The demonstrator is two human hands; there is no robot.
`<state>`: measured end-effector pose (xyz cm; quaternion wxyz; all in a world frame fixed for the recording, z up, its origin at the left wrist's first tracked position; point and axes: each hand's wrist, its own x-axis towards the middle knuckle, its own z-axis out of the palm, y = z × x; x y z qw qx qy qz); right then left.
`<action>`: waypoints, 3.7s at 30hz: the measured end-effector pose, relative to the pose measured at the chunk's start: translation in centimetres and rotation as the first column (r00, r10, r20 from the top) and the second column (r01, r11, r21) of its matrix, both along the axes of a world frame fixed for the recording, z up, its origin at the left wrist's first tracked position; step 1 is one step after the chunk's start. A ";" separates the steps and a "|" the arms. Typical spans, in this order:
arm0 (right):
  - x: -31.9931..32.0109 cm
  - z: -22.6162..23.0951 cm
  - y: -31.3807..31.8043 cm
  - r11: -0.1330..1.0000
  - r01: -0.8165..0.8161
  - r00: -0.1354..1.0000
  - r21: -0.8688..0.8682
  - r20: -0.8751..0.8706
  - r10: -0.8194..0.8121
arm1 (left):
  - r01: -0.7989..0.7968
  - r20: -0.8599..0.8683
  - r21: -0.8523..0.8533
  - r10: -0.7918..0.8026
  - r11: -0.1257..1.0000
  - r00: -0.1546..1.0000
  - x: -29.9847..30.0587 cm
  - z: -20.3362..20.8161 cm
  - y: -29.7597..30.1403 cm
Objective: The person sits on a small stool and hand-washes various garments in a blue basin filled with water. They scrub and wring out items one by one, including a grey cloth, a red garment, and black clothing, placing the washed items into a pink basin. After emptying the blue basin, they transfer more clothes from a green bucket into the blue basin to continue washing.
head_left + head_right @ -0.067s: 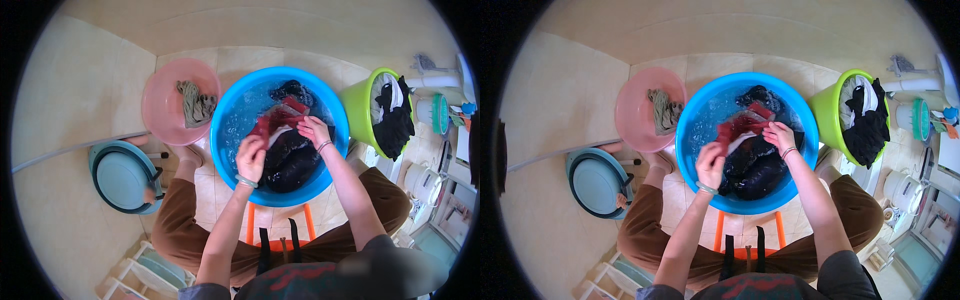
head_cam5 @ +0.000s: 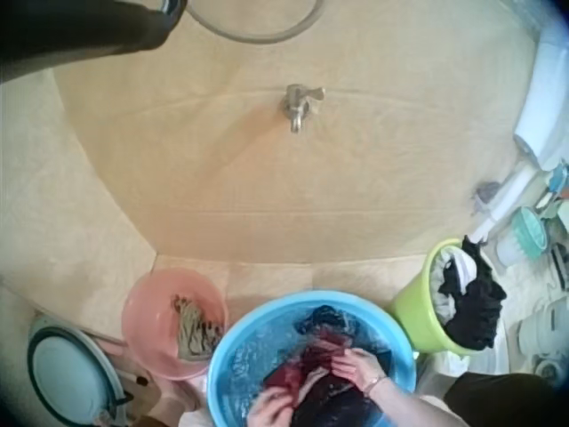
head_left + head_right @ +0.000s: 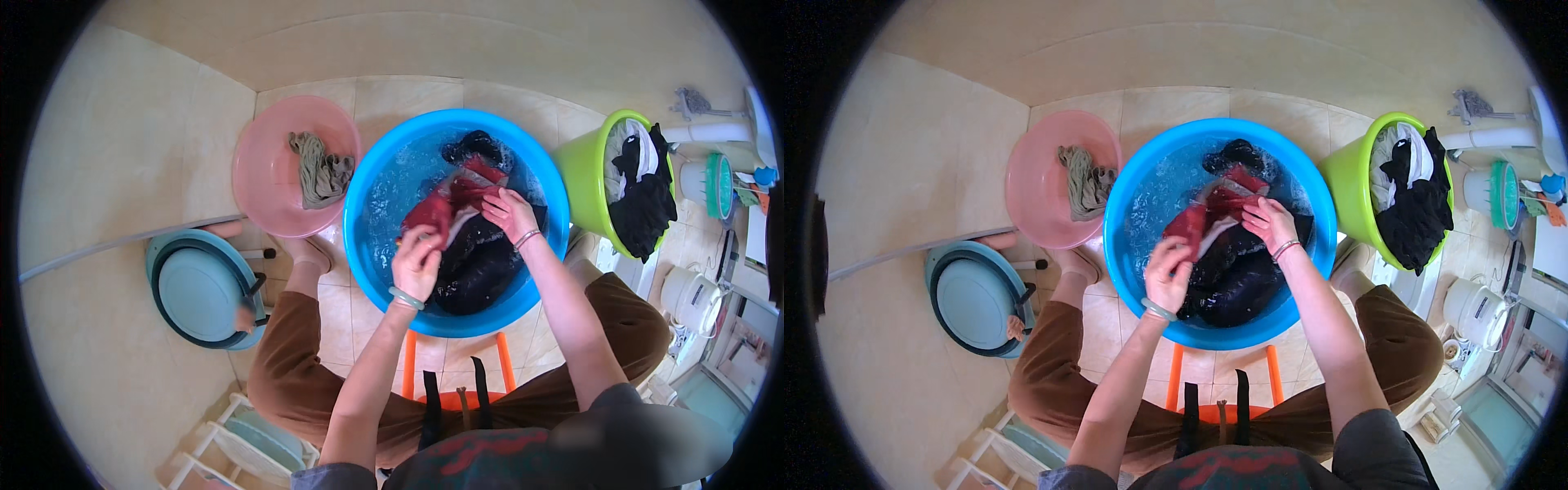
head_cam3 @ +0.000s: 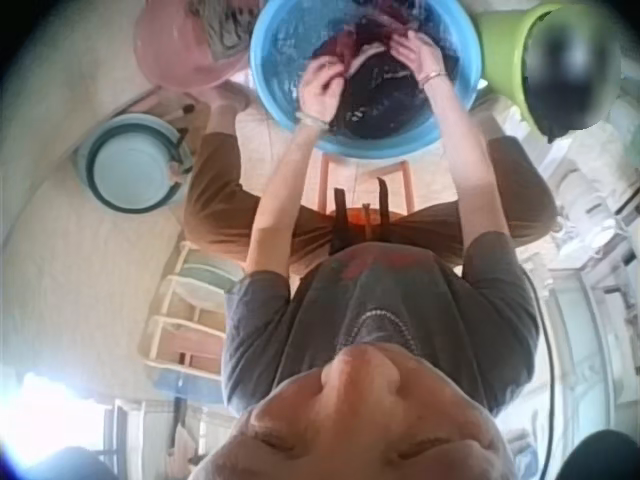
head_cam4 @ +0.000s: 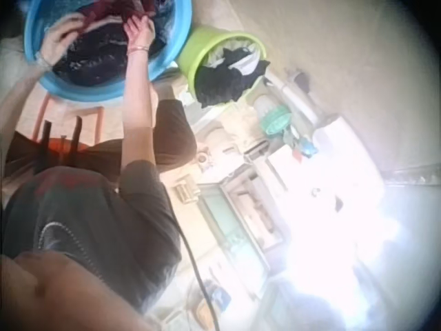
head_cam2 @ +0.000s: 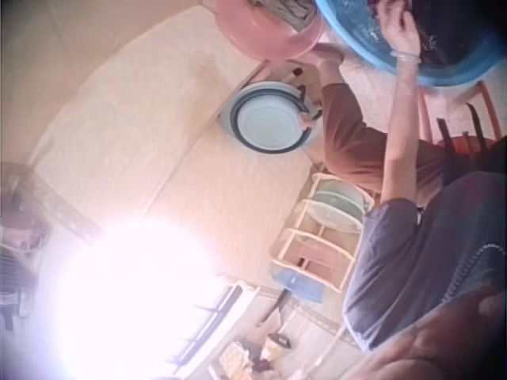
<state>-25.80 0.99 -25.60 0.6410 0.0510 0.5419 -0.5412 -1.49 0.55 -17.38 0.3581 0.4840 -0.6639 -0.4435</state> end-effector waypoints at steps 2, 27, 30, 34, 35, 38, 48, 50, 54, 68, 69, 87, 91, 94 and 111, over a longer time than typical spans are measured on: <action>0.5 -1.3 -0.2 0.979 0.202 0.942 -0.006 0.275 -0.193 | 0.141 0.147 -0.090 -0.127 0.986 0.981 0.2 -1.3 1.5; -2.9 5.9 0.3 0.985 -0.173 0.952 0.010 -0.255 0.170 | 0.340 -0.562 0.827 0.642 0.447 0.522 0.1 -6.6 -2.9; -2.0 4.9 1.0 0.986 -0.019 0.997 -0.164 0.069 0.030 | 0.316 -0.479 0.878 0.658 0.360 0.581 0.2 -3.8 -3.9; 0.6 4.4 0.8 0.997 -0.077 0.965 0.013 0.253 0.071 | 0.149 -0.333 0.776 0.198 0.613 0.922 0.6 -6.8 -3.0; 1.8 5.5 0.6 0.988 -0.122 0.958 0.090 0.273 0.093 | 0.052 -0.188 0.752 0.138 0.658 0.972 0.4 -8.3 -3.0; 4.5 8.5 0.4 0.936 -0.352 0.843 -0.021 0.428 0.327 | -0.037 -0.060 0.582 0.089 0.812 0.994 1.4 -12.5 -2.3; -0.2 6.5 -3.6 0.802 -0.594 0.573 0.068 -0.664 0.481 | 0.358 -0.597 0.776 0.421 0.519 0.682 -0.7 -6.5 -1.7; -0.5 2.9 -1.9 0.822 -0.541 0.453 0.178 -0.762 0.463 | 0.556 -0.732 0.677 0.511 0.482 0.449 -2.1 -3.6 -2.5; 2.9 1.8 1.2 0.891 -0.452 0.612 0.047 -0.710 0.348 | 0.678 -0.754 0.583 0.609 0.448 0.246 -2.8 0.1 -2.8; 1.4 5.7 -1.3 0.995 0.057 0.864 -0.079 -0.496 -0.089 | 0.066 -0.258 0.923 0.483 0.379 0.836 2.1 -4.0 -5.2; 0.1 4.2 -1.2 0.999 0.037 0.770 -0.029 -0.637 -0.047 | 0.003 -0.194 0.921 0.452 0.390 0.871 2.7 -4.9 -5.2; 5.4 -8.3 -3.4 0.753 -0.406 0.221 0.517 -0.744 0.630 | 0.021 -0.222 0.935 0.540 0.353 0.812 -3.2 -10.0 -3.1; 7.9 1.4 -2.2 0.885 -0.464 0.556 0.034 -0.767 0.321 | 0.255 -0.379 0.925 0.674 0.280 0.634 -3.6 -7.3 -3.6; 10.1 8.9 0.3 0.751 -0.638 0.479 -0.167 -0.850 0.218 | 0.588 -0.612 0.761 0.601 0.273 0.514 -5.0 -4.9 -5.8; 9.8 6.1 -3.2 0.831 -0.551 0.174 -0.076 -0.984 0.025 | 0.065 -0.383 0.912 0.789 0.404 0.481 -5.5 -5.2 -1.6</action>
